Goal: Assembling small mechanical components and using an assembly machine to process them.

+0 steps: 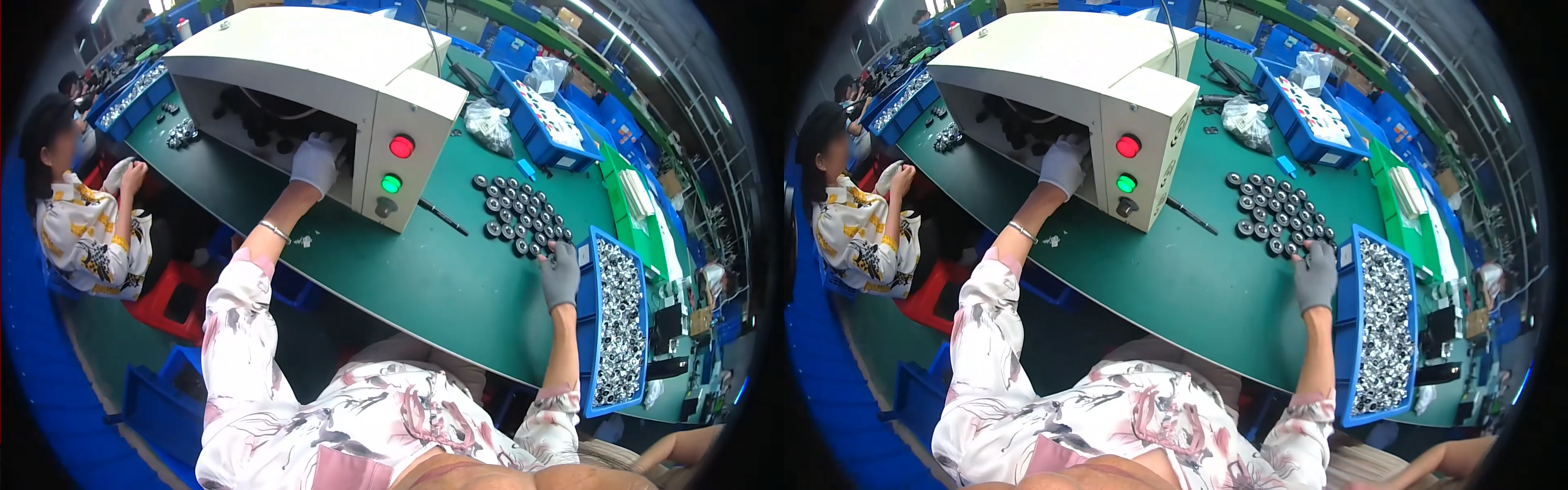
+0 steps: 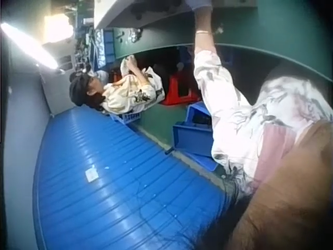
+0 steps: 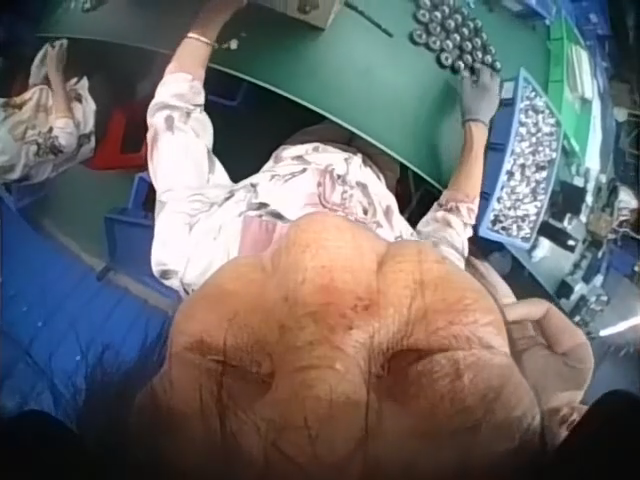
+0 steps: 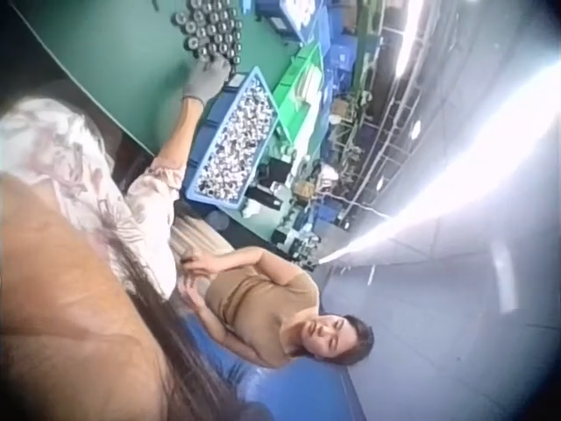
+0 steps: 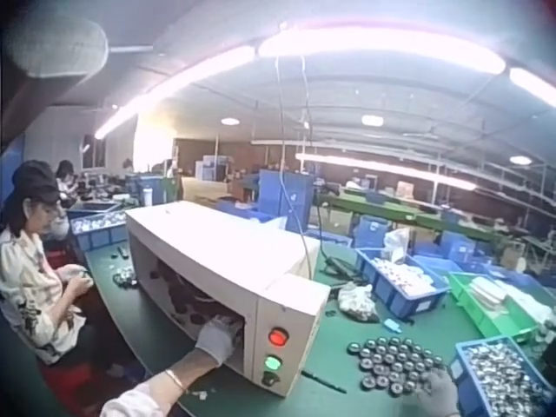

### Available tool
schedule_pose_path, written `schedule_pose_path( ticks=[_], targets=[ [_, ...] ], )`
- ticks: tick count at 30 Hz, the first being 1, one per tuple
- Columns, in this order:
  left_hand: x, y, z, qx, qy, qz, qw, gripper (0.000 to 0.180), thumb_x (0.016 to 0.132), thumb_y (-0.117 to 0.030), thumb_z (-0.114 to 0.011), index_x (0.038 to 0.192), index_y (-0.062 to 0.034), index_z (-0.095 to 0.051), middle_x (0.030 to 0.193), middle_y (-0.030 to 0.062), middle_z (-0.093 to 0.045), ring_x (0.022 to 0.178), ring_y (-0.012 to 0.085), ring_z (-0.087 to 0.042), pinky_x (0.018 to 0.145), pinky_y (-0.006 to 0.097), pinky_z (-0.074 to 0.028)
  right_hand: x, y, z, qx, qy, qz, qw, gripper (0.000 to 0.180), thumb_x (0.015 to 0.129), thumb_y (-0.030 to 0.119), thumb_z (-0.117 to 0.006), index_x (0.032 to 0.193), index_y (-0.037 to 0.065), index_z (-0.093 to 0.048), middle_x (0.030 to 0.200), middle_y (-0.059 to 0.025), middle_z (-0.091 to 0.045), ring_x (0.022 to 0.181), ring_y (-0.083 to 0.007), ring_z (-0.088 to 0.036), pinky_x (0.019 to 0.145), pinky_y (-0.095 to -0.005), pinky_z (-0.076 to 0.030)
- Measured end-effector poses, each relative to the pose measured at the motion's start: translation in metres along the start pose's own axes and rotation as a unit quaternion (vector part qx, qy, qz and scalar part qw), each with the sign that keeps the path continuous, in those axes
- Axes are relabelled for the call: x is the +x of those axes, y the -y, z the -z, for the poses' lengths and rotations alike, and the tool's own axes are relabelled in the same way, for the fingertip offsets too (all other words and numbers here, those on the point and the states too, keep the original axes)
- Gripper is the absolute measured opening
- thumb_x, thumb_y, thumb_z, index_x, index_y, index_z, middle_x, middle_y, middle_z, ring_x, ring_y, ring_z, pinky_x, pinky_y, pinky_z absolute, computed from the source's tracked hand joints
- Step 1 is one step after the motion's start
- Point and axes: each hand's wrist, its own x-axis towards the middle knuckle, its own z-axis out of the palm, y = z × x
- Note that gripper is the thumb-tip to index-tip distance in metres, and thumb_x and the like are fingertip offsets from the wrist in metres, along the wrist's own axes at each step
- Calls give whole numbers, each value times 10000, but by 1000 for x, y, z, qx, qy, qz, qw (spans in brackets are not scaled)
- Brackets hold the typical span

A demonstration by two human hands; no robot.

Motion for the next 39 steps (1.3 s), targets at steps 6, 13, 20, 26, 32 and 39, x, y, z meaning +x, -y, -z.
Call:
schedule_pose_path(
  ticks=[6,13,20,26,32,39],
  targets=[
    [2,-3,-15,167,96,4,981,256,755,-108,-630,1004,-127,-686,1044,140,-631,916,307,-624,710,401,-539,-28,-49,95,-10,-43,-65,997,254,862,110,-694,1083,-6,-644,1032,-142,-649,942,-276,-653,802,-371,-513],
    [0,-6,-10,8,-24,10,1000,284,766,-9,-655,1044,-44,-705,1027,166,-638,924,378,-621,789,435,-536,-34,-93,132,-64,-27,-150,986,204,917,162,-625,1029,-8,-646,988,-168,-689,913,-326,-657,821,-406,-497],
    [-33,-26,35,-473,16,364,802,247,883,-33,-709,1121,24,-680,1005,74,-689,849,159,-657,740,299,-538,-59,-115,163,-60,48,-149,986,198,930,154,-604,989,-27,-658,861,-187,-689,801,-344,-669,737,-399,-508],
    [-72,-85,85,-676,82,468,562,272,942,-63,-665,1187,45,-617,1016,123,-677,786,188,-650,721,313,-560,-71,-209,162,-186,132,-215,950,240,906,174,-608,1051,-12,-658,952,-219,-695,864,-341,-674,779,-412,-503],
    [-90,-146,102,-780,110,439,432,264,966,-31,-602,1217,49,-603,1119,139,-661,923,237,-676,846,343,-580,-85,-238,149,-107,135,-104,980,219,839,43,-609,1051,-4,-636,984,-198,-626,920,-364,-616,814,-425,-479],
    [-91,-201,104,-787,148,471,368,231,992,-43,-566,1195,63,-598,1108,138,-660,957,232,-680,873,324,-593,-84,-218,152,-113,129,-146,974,213,816,40,-641,1017,-11,-689,961,-211,-666,907,-352,-652,812,-420,-495]
  ],
)
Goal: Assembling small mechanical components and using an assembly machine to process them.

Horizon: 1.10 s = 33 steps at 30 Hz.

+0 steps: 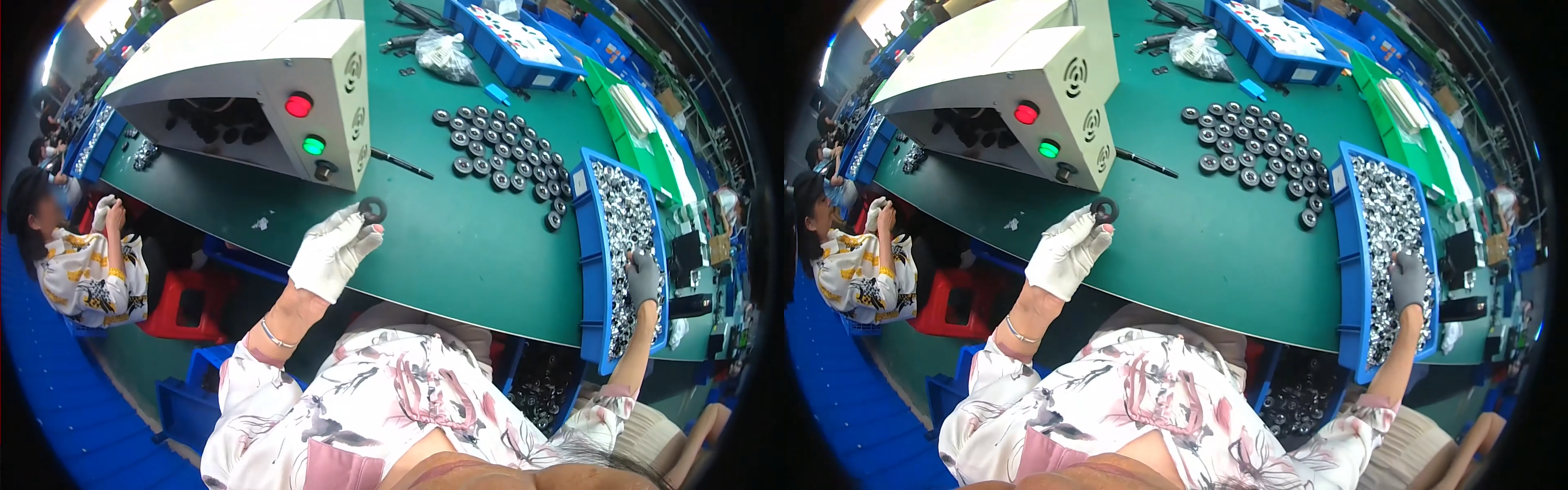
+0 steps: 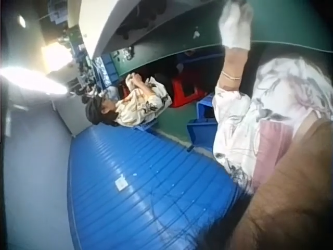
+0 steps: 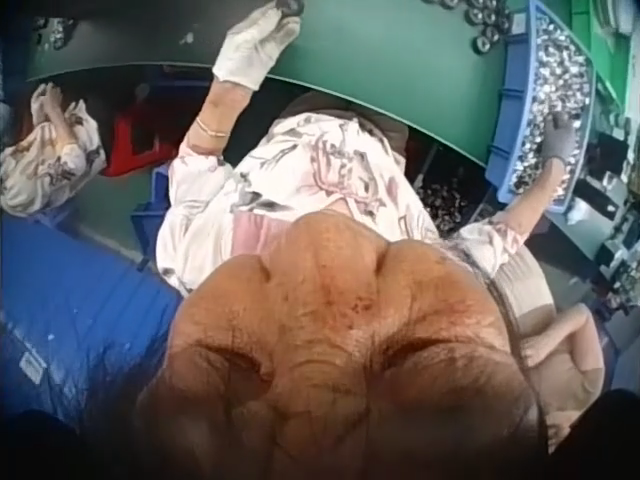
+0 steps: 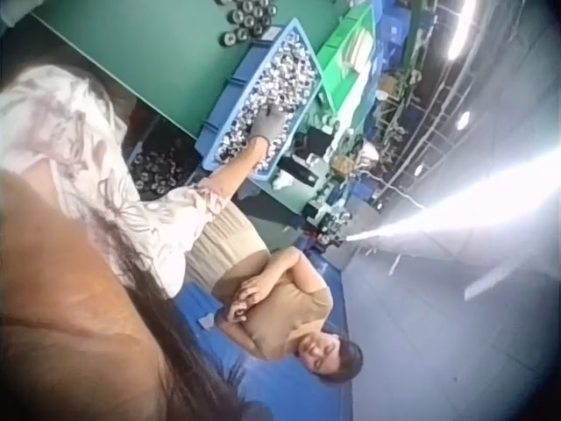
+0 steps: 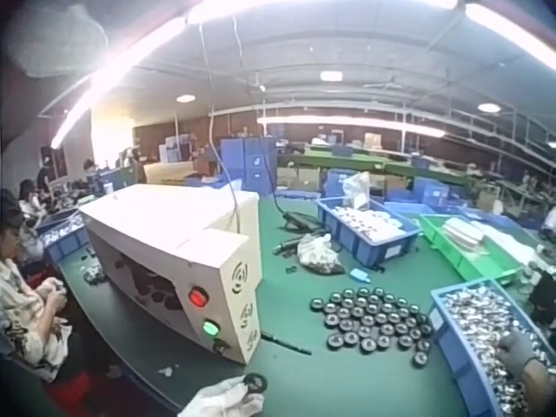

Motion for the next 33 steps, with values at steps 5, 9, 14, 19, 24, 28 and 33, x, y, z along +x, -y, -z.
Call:
schedule_pose_path(
  ticks=[5,9,14,19,24,28,33],
  targets=[
    [1,21,-22,-39,21,79,996,158,994,-85,-594,1099,26,-633,1028,95,-663,934,189,-678,855,285,-586,-8,28,21,45,-20,22,999,241,875,28,-593,1098,-10,-673,1014,-181,-672,921,-306,-652,814,-373,-494],
    [7,35,-33,-46,26,124,991,131,985,-104,-618,1047,9,-640,988,74,-660,918,174,-672,835,270,-585,-31,71,50,133,-79,21,988,284,918,5,-591,1198,-33,-627,1032,-102,-681,902,-150,-617,840,-282,-484],
    [15,55,-42,-58,40,147,987,123,985,-103,-619,1041,5,-641,973,67,-660,909,167,-667,816,253,-582,-52,110,62,114,-133,57,983,265,914,-43,-571,1173,-37,-625,1024,-87,-681,887,-137,-608,805,-281,-489],
    [17,70,-46,-83,68,174,979,134,984,-118,-624,1050,-3,-640,982,52,-645,902,162,-653,801,246,-580,-45,104,44,72,34,-20,997,111,909,32,-564,1008,5,-607,834,-152,-649,721,-248,-630,670,-355,-482],
    [18,81,-46,-106,86,181,974,190,983,-110,-621,1118,23,-619,1064,96,-637,910,161,-645,816,247,-577,-53,103,44,35,26,-21,999,126,913,47,-572,1020,4,-621,863,-159,-674,733,-256,-640,685,-355,-488],
    [19,88,-46,-157,98,205,961,294,981,-97,-615,1226,62,-575,1186,179,-620,907,177,-647,838,269,-580,-62,128,57,58,-97,-13,993,189,922,37,-595,1099,-16,-634,941,-133,-701,804,-202,-648,740,-317,-493],
    [18,94,-45,-199,92,230,948,316,984,-97,-609,1251,63,-557,1248,222,-582,895,199,-644,833,285,-581,-95,179,68,226,-102,-9,969,186,903,-35,-616,1085,-16,-643,1013,-75,-681,889,-119,-623,799,-256,-492]
  ],
)
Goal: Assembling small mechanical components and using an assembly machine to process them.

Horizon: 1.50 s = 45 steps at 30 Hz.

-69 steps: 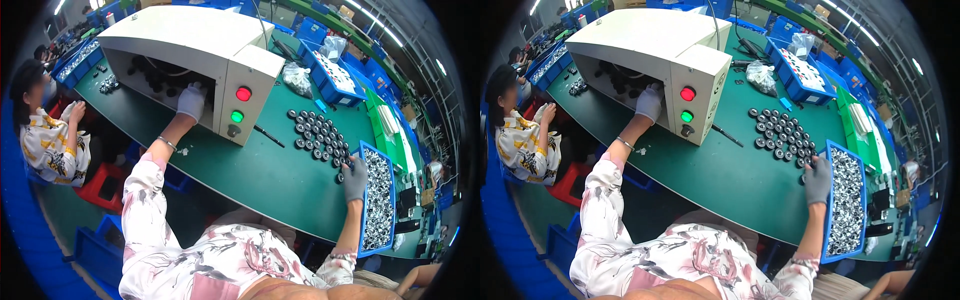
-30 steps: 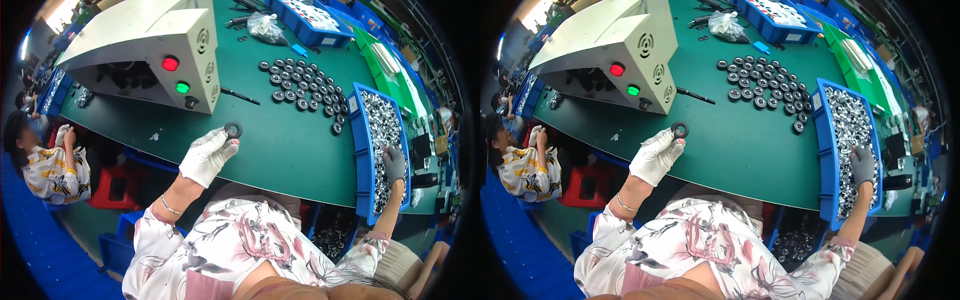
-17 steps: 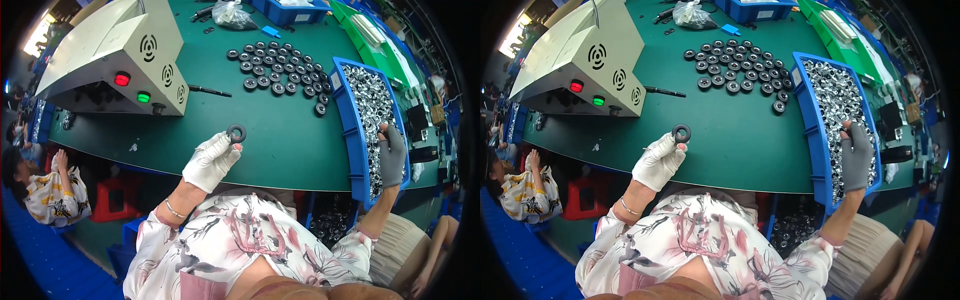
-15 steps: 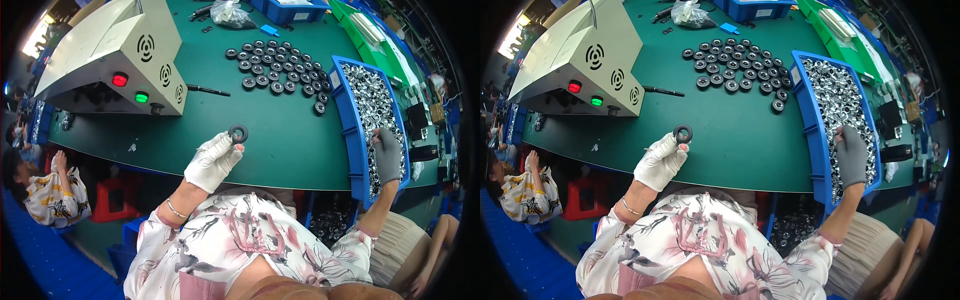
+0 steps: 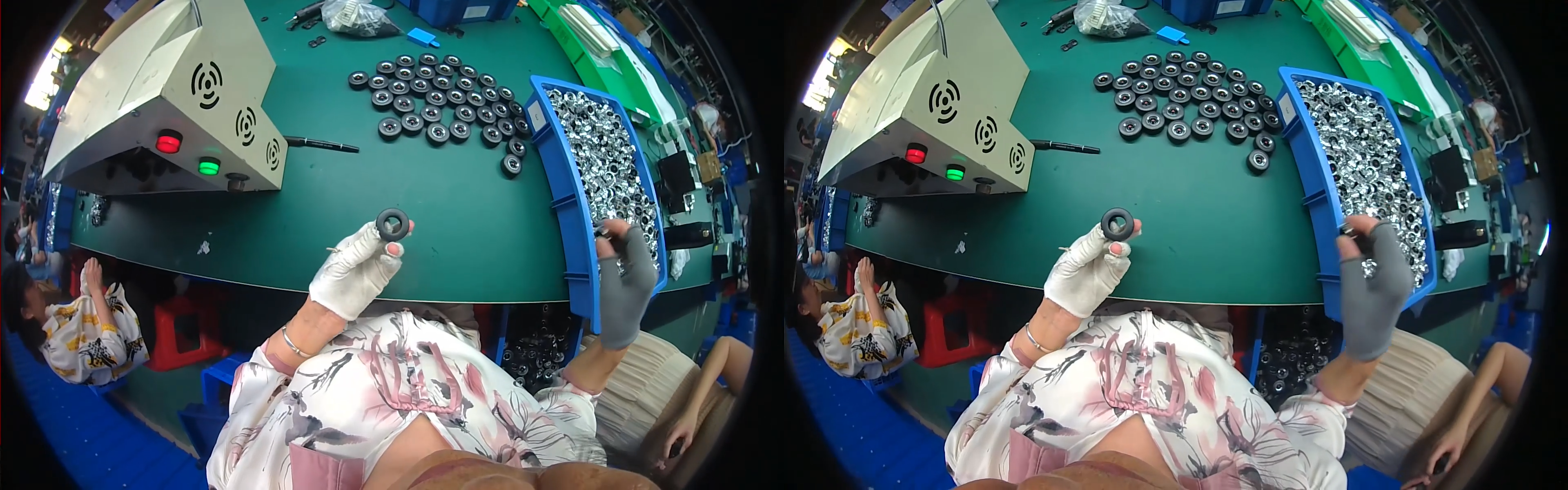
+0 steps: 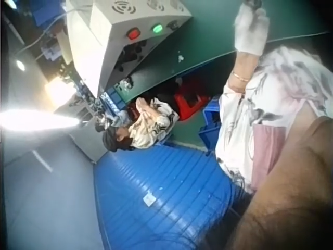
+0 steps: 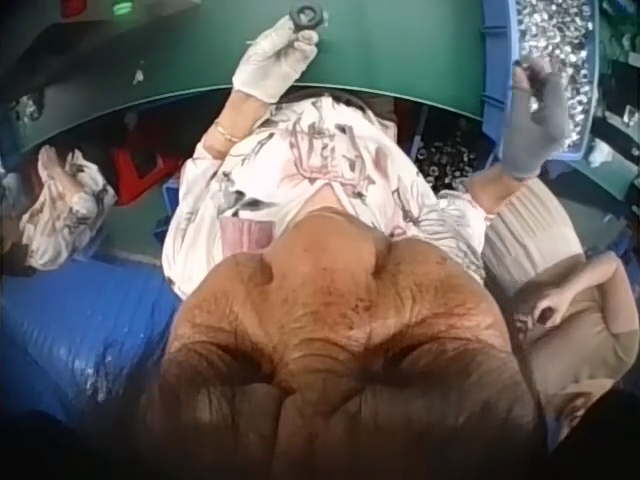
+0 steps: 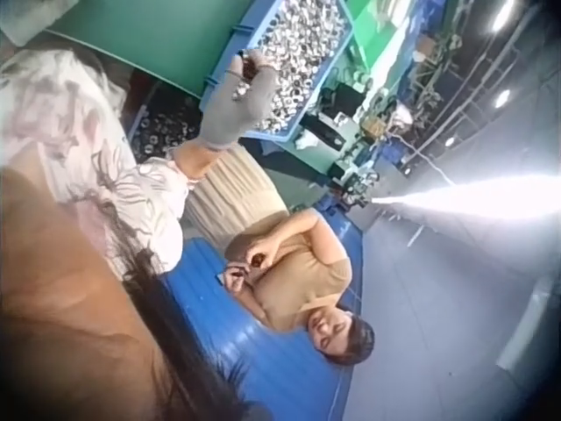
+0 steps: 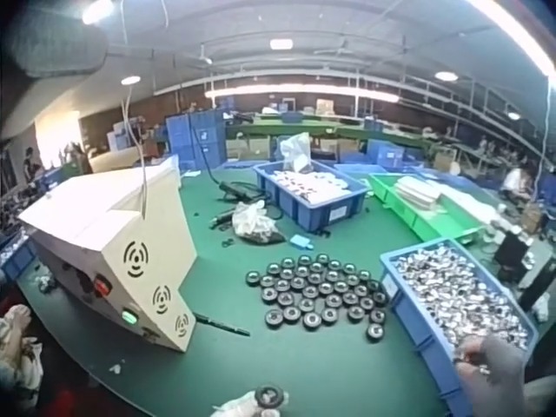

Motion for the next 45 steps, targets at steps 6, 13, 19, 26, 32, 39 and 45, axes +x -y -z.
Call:
schedule_pose_path(
  ticks=[6,13,19,26,32,39,45],
  targets=[
    [5,10,5,-46,35,34,998,312,982,-91,-608,1253,56,-557,1260,206,-588,910,189,-640,816,281,-588,-19,25,-68,347,191,-62,916,211,850,-50,-662,1050,-12,-605,1042,-82,-658,909,-109,-619,824,-258,-505],
    [6,21,7,-124,-8,50,991,301,1008,-88,-555,1277,41,-525,1328,226,-498,909,205,-615,808,299,-551,-19,33,-127,411,234,-147,869,313,826,15,-729,1114,-16,-613,997,-60,-669,883,-99,-624,800,-239,-505],
    [12,19,5,-154,9,63,986,299,1001,-123,-588,1246,44,-558,1265,200,-574,987,213,-644,827,308,-582,-20,31,-136,421,238,-161,861,254,824,15,-734,1068,-26,-673,957,-45,-673,868,-85,-611,789,-229,-501],
    [4,30,-5,336,-24,-167,927,322,967,-84,-642,1248,22,-527,1221,147,-615,1004,209,-667,860,313,-561,-28,24,-143,442,235,-165,850,289,839,75,-744,1092,-35,-660,981,-41,-649,867,-73,-602,759,-219,-497],
    [10,29,-7,630,-81,-365,681,649,818,38,-760,1377,15,-431,1148,148,-629,911,168,-651,758,273,-545,-32,27,-145,449,265,-205,828,308,878,108,-709,1146,-33,-651,985,-46,-651,835,-86,-610,747,-225,-504],
    [9,27,-12,708,-80,-364,599,873,735,-25,-857,1471,12,-390,993,120,-678,713,101,-622,631,236,-525,-34,46,-151,477,290,-187,808,351,978,214,-605,1218,-41,-632,954,-39,-673,785,-79,-620,690,-218,-499],
    [7,25,-12,721,-47,-419,550,889,681,-105,-908,1430,18,-446,903,97,-682,639,90,-590,605,226,-514,-35,45,-155,479,314,-189,798,344,991,238,-588,1193,-36,-634,937,-28,-669,731,-58,-612,654,-197,-495]
  ],
)
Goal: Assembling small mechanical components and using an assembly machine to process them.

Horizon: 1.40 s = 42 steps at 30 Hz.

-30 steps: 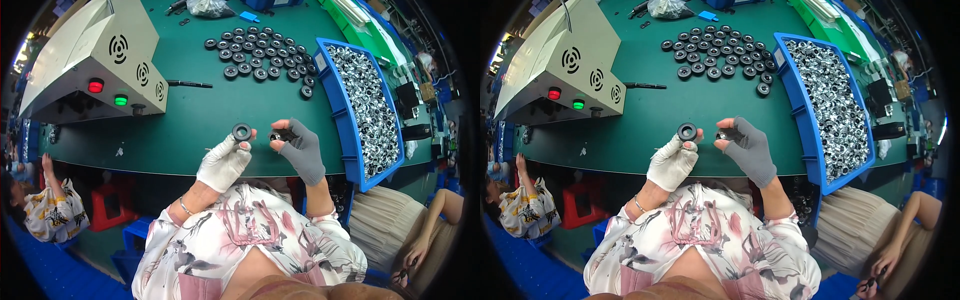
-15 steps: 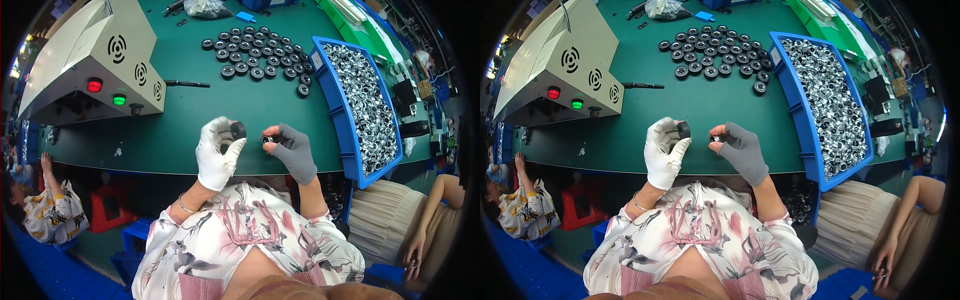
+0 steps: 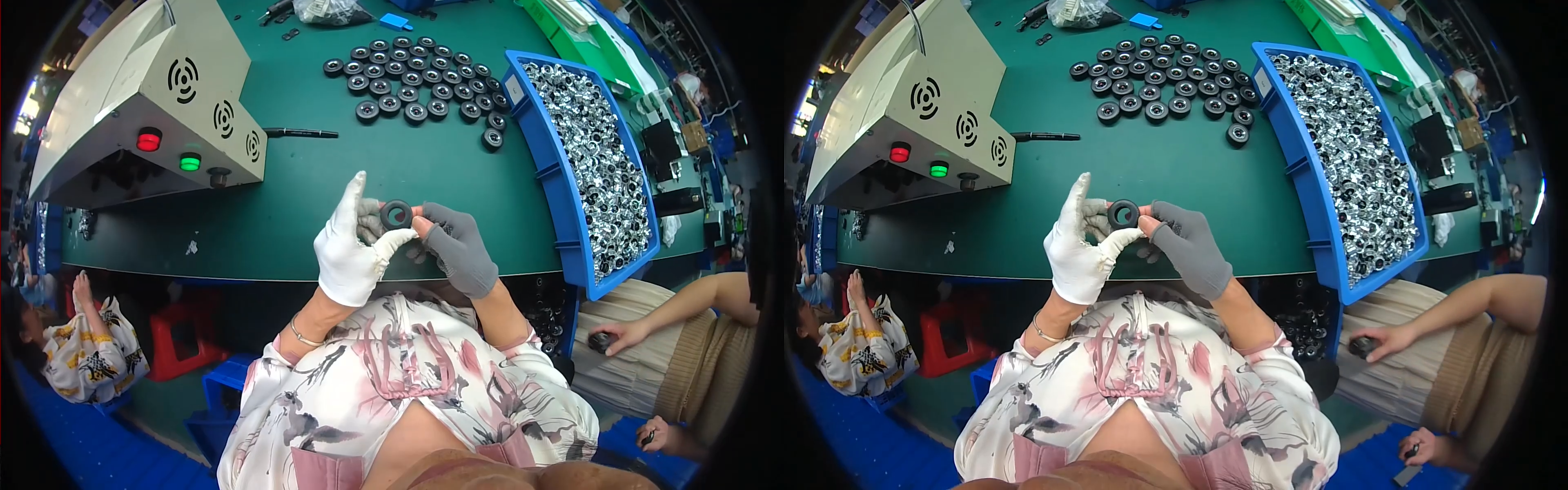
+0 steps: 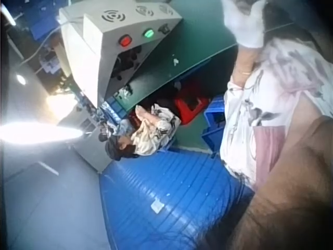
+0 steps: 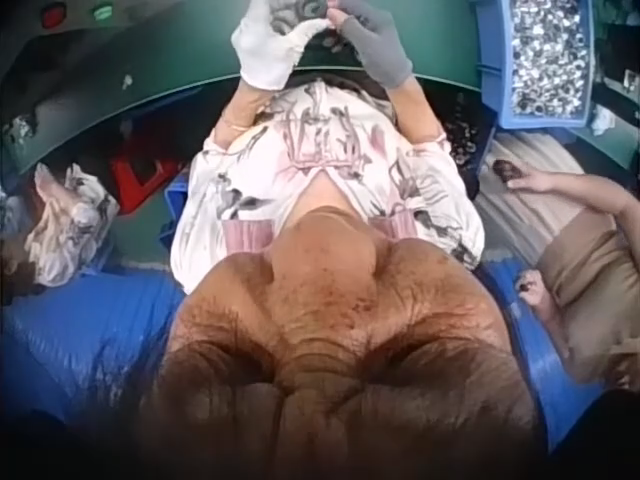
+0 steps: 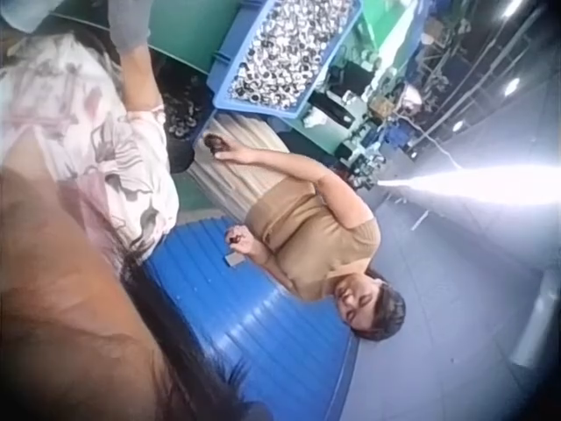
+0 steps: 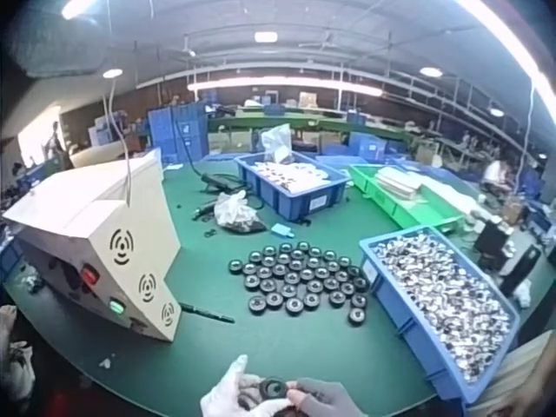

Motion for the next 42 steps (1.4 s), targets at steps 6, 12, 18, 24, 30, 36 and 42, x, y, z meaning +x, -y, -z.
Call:
schedule_pose_path(
  ticks=[6,12,18,24,30,36,42],
  targets=[
    [0,-1,3,63,8,-32,997,811,677,-133,-911,1367,29,-517,919,93,-671,657,99,-610,609,234,-519,1,-2,2,113,23,-50,992,316,994,245,-604,1153,-25,-643,903,-34,-645,737,-78,-623,663,-225,-522],
    [3,4,-1,-194,65,171,964,486,887,-83,-752,1307,63,-556,1090,101,-653,817,130,-627,724,252,-529,3,-4,1,131,-32,-14,991,285,966,131,-607,1198,-32,-588,964,-63,-660,793,-103,-637,701,-223,-524],
    [1,11,-4,-462,85,351,810,384,1009,-155,-594,1315,69,-537,1110,111,-651,868,163,-640,755,281,-539,5,-6,4,233,-29,27,972,285,938,49,-612,1202,-53,-583,1027,-127,-664,891,-160,-669,782,-272,-548],
    [-5,10,-13,-510,72,360,778,378,1028,-222,-569,1282,58,-571,1087,117,-668,893,187,-666,784,298,-556,7,-1,9,41,-67,58,995,238,904,34,-645,1123,-56,-624,987,-103,-681,819,-142,-672,756,-247,-529],
    [-4,8,-14,-481,71,363,795,389,1038,-254,-547,1278,52,-574,1071,129,-674,916,215,-672,806,326,-559,8,-10,9,20,-80,77,994,211,883,36,-686,1078,-40,-658,943,-74,-684,787,-107,-658,712,-227,-517],
    [-4,5,-18,-455,95,350,813,334,1006,-203,-608,1227,49,-613,1051,111,-684,915,204,-686,787,311,-569,12,-27,2,-90,-119,207,967,159,912,28,-666,1057,-36,-672,974,-40,-645,816,-87,-623,732,-218,-502],
    [-1,5,-14,-525,88,399,747,309,998,-187,-619,1210,37,-631,1038,107,-694,901,190,-689,789,312,-575,5,-16,3,-49,-126,181,974,229,854,-9,-712,1082,-23,-689,970,-44,-624,821,-100,-603,729,-231,-494]
  ],
)
